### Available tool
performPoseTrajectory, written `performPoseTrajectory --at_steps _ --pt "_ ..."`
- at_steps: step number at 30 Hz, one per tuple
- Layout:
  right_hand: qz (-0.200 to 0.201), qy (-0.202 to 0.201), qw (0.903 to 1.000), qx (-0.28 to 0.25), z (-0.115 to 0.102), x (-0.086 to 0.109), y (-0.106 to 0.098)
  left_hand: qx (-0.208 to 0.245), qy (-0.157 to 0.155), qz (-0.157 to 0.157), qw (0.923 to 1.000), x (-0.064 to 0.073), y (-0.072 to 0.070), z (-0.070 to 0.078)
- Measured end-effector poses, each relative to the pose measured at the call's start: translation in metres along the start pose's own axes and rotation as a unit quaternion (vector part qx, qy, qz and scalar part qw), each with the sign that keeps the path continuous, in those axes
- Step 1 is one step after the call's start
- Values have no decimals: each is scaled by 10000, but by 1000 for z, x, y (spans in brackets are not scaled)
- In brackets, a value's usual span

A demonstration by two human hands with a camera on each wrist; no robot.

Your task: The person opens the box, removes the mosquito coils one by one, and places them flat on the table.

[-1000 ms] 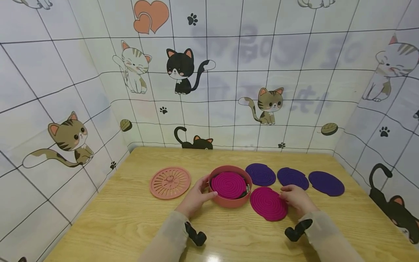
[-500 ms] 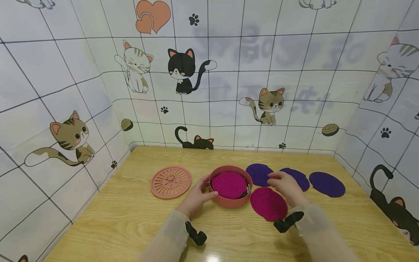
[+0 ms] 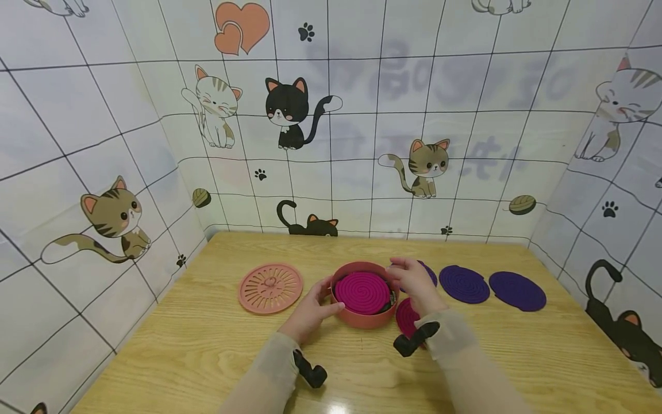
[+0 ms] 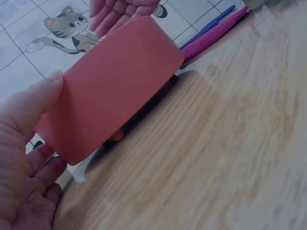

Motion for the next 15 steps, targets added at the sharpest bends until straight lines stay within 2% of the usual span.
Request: performPoseTrajectory --at_steps 4,15 --pt "135 44 9997 -213 5 -7 9 -31 17 -3 10000 -1 -1 0" --pt "269 361 9988 -207 16 -14 25 -78 -22 60 9999 -2 -3 -5"
Point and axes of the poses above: each hand's wrist, its own x-axis away from the middle knuckle, its own y-axis out of the palm, z = x × y, the point moved 10 cm from there along -x, towards the middle knuckle, and after that the axes turned 13 degrees about -z, right-handed, at the moved point
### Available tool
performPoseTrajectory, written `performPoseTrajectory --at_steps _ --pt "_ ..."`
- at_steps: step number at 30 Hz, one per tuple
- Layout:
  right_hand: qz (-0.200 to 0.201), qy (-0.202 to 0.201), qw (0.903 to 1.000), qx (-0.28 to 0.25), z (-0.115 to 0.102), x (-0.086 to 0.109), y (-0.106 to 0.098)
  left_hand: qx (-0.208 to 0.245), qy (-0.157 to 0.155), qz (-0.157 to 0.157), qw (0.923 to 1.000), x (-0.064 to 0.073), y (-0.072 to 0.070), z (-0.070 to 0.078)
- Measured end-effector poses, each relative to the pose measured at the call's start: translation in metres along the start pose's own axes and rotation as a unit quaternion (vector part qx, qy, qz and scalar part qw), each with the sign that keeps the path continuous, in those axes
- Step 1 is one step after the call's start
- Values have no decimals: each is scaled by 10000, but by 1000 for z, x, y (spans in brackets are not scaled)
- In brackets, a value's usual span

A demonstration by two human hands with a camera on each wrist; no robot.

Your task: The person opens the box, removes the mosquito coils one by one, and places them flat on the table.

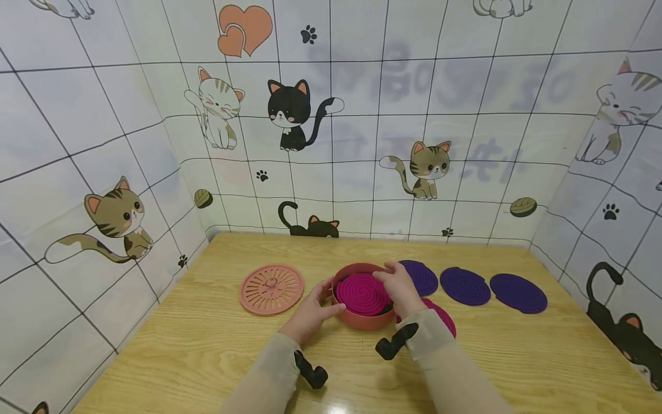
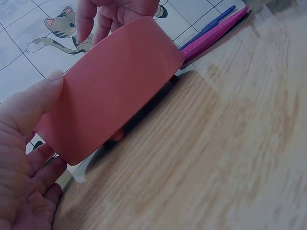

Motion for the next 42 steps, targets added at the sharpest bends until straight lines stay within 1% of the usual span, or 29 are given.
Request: performPoseTrajectory --at_steps 8,15,18,27,36,42 --pt "33 116 9996 272 1 1 6 117 190 -133 9997 -2 2 0" --pt "67 100 9997 197 1 1 8 125 182 -120 9997 -2 2 1" --pt "115 68 9997 216 1 2 7 147 252 -159 9994 -2 3 2" --pt "293 -245 9992 97 -2 2 8 280 278 -194 9990 -2 4 1" --pt "454 -655 9960 -398 -7 1 6 322 254 -145 9991 -1 4 2" --pt "529 -845 9934 -570 -10 2 5 268 222 -172 9992 0 4 3"
Point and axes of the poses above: each hand's wrist, its own x-axis away from the middle knuckle, its own y-axis out of the palm, z = x × y, the point moved 10 cm from there along -x, towards the middle knuckle, and after that the axes turned 13 degrees about -z, right-handed, at the moved point
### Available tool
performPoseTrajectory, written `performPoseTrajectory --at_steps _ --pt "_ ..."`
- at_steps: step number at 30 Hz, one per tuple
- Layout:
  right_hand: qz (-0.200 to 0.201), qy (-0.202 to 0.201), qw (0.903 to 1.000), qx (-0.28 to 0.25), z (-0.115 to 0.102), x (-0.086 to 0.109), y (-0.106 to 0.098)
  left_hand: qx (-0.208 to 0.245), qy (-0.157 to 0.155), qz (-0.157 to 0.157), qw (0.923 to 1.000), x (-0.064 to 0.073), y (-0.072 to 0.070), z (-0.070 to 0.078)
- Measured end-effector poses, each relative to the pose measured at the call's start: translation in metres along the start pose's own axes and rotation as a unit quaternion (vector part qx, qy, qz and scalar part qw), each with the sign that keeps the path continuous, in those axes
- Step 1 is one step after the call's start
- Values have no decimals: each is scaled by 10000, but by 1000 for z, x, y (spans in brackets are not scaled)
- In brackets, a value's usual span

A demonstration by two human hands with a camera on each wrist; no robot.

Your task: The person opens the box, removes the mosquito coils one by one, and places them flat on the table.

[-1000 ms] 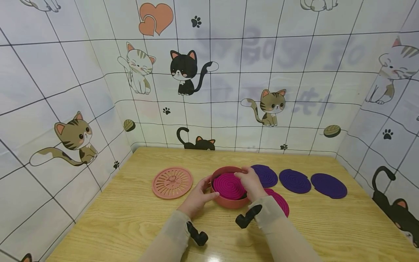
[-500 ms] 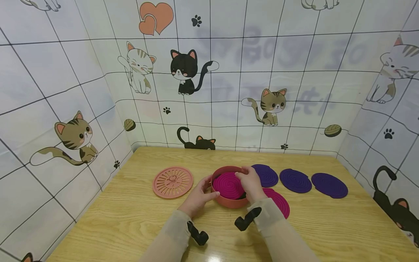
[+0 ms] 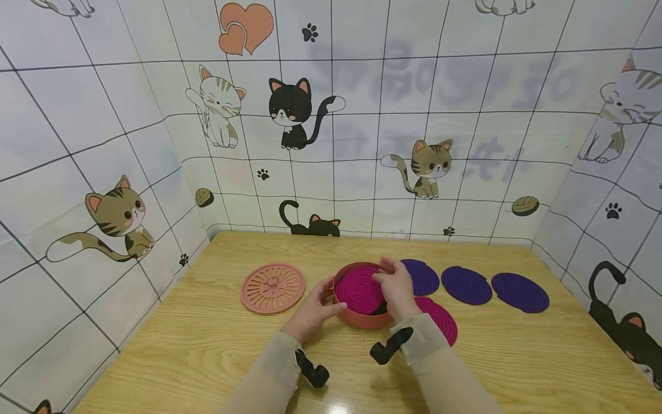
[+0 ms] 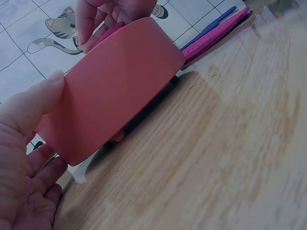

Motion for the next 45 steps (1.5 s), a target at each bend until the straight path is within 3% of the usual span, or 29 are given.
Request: performPoseTrajectory --at_steps 9,18,31,45 --pt "141 46 9995 -270 6 5 -1 -67 41 -9 10000 -1 -1 -1" --pt "-123 379 9965 -740 13 0 3 -92 -40 40 9999 -1 -2 -3" --pt "-193 691 9957 -580 22 1 5 -65 -28 26 10000 -2 -2 -1" --pt "-544 841 9937 -509 14 5 12 -18 -21 6 10000 1 1 5"
Point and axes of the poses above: each hand's wrist, its own x-axis away from the middle knuckle, its own y-axis out of the palm, z = x × y, the point moved 10 cm from there along -x, towards the middle knuckle, and after that the axes turned 13 degrees about -z, right-handed, at the moved point
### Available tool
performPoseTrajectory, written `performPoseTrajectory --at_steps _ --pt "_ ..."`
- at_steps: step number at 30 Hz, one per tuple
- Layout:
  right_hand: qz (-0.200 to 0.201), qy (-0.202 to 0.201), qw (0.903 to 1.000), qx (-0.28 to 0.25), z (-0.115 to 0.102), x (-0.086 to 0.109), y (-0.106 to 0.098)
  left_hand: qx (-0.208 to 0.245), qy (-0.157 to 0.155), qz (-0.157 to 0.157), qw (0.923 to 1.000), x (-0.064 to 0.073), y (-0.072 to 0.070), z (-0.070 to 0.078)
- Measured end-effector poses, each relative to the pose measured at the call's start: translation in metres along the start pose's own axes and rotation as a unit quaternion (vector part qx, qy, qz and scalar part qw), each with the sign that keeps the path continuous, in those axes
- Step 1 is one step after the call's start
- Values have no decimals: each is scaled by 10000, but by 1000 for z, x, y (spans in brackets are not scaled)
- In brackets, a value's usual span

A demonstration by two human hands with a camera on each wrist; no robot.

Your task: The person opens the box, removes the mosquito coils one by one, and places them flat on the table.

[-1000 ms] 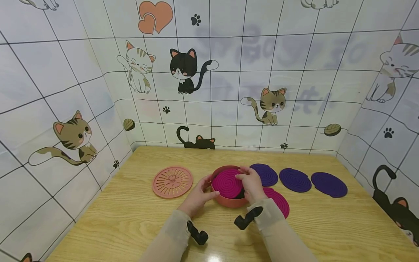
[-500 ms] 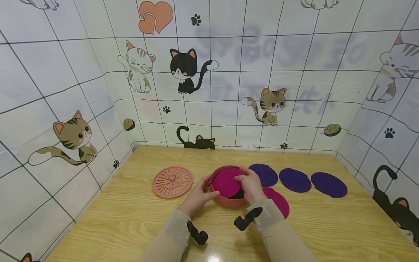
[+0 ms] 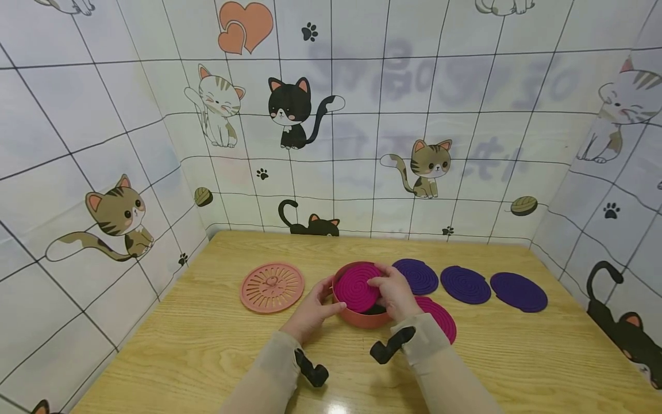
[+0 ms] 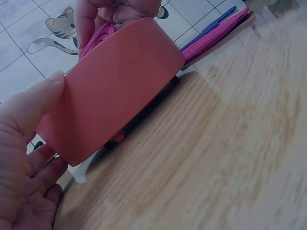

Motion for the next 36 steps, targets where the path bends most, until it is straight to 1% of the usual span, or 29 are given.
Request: performPoseTrajectory --at_steps 3,10,14,21,28,36 --pt "-26 -8 10000 -36 -1 1 2 4 -40 6 10000 0 0 -1" --pt "91 18 9999 47 -2 3 2 7 -76 35 10000 1 -1 -2" --pt "81 20 10000 48 -1 3 3 47 -88 38 9999 1 0 -1" --pt "47 -101 9998 178 0 1 3 31 -142 54 9999 1 -1 -2" --pt "117 -87 9997 219 1 0 3 -8 -212 80 9997 0 -3 -4" --pt "118 -52 9998 129 1 2 1 -21 -87 10 10000 1 0 -1"
Point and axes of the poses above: each hand's wrist, its own x-axis away from the middle knuckle, its own y-axis out of the palm, z = x × y, the point moved 10 cm from there along -x, towards the middle knuckle, and after that the axes turned 13 degrees about -z, right-handed, at the moved point
